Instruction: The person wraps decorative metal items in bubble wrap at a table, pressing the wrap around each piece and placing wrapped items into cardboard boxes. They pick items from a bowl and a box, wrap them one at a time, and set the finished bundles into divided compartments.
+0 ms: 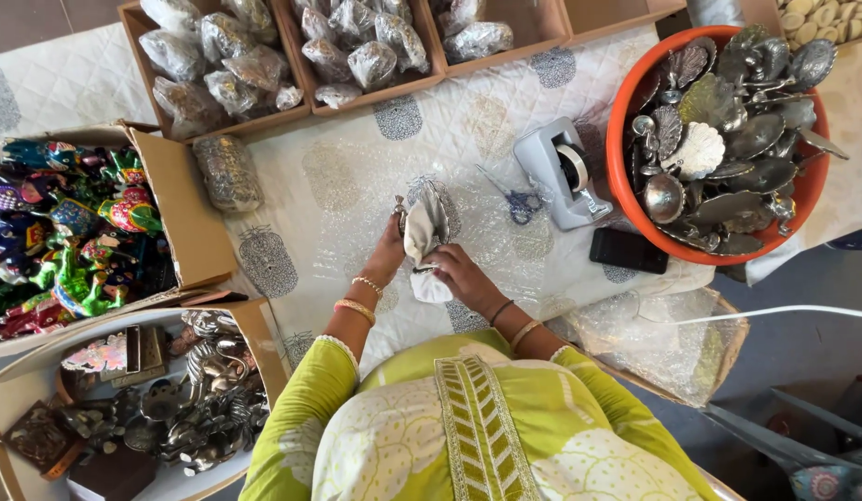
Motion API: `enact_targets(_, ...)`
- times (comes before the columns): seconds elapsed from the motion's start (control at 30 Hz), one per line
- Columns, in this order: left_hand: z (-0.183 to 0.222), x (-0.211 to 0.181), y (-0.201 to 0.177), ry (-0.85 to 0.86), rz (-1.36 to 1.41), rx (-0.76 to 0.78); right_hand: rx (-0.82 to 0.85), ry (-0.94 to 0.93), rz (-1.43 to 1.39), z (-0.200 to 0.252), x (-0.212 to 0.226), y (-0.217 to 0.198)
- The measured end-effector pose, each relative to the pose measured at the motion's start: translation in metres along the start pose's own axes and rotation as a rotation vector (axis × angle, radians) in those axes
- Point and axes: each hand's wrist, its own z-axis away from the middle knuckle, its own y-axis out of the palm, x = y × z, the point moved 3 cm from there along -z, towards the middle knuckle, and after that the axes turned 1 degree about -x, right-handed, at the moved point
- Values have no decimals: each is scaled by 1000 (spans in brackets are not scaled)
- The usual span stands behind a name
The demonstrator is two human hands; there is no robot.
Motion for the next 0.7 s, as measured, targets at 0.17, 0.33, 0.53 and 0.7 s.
enact_targets(0.17, -2, 9, -7, 113, 215, 147, -286, 278, -259, 41, -86, 20)
enact_targets(0.33, 27, -33, -5, -25, 625, 92, -566, 511, -384, 41, -82, 6)
enact_targets(0.53, 32, -61, -4, 149, 689, 170, -342, 418, -639, 2, -51, 36)
enact_targets(0.7, 36, -64, -11, 124, 713, 162, -551, 417, -195, 20, -45, -38)
